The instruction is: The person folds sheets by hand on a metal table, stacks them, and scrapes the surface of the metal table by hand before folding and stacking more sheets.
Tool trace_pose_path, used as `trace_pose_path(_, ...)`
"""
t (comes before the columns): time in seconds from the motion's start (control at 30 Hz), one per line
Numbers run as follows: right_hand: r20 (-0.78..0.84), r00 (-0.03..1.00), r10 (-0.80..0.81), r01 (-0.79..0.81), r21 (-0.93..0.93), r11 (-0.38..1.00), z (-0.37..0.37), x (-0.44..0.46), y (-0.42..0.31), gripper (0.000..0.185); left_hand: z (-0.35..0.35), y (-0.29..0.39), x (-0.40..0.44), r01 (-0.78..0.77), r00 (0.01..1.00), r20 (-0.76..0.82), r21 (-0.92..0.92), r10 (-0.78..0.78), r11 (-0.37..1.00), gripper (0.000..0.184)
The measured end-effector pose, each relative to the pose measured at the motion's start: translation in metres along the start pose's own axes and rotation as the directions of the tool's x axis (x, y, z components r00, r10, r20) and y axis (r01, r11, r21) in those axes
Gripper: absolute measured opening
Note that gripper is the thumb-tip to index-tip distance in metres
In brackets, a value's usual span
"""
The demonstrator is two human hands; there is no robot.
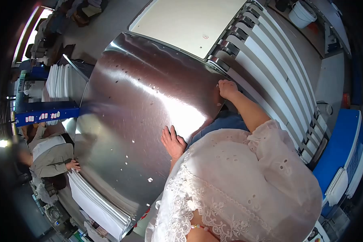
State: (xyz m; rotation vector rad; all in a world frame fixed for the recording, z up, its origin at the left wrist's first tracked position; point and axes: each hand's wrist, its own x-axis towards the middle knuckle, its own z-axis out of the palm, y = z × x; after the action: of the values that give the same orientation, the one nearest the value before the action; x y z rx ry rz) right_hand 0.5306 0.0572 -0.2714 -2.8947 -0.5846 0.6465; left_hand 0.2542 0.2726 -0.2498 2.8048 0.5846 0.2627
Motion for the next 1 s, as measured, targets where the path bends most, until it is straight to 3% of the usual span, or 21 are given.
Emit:
trace_pose_path(0.17,-0.077,0.997,0.005,-0.008,-0.039,0.999,0.012,0.002,0.001,0.025,0.001,0.0,0.001,0.001,1.0,-0.008,-0.002,-0.001,1.0,0.053)
trace_pose_path(0.3,0.001,1.0,0.0,0.0,0.0,1.0,-0.007,0.006,0.022,0.038,0.001,-0.002,0.002,-0.004,1.0,-0.015,0.006,0.004,1.0,0.053)
trace_pose_path(0.33,0.028,0.998,0.063,-0.064,0.044,0.997,0.0,0.012,0.027,0.049,0.003,-0.004,0.002,-0.005,1.0,-0.021,0.007,0.005,1.0,0.053)
trace_pose_path(0.53,-0.021,0.995,-0.101,0.102,0.12,0.987,0.008,0.0,0.023,0.027,0.002,-0.001,0.002,0.01,1.0,-0.005,-0.003,-0.01,1.0,0.053)
trace_pose_path(0.63,-0.055,0.995,-0.083,0.092,0.177,0.98,0.011,-0.003,0.018,0.021,0.002,-0.001,0.003,0.011,1.0,-0.003,0.007,-0.01,1.0,0.053)
trace_pose_path(0.83,-0.071,0.984,-0.164,0.175,0.197,0.965,0.003,0.0,0.021,0.026,0.0,0.0,0.003,0.019,1.0,0.021,0.017,-0.02,1.0,0.053)
trace_pose_path(1.0,0.013,0.988,-0.151,0.149,0.122,0.981,-0.002,0.005,0.017,0.028,-0.001,0.001,0.004,0.026,0.999,0.029,0.021,-0.027,0.999,0.053)
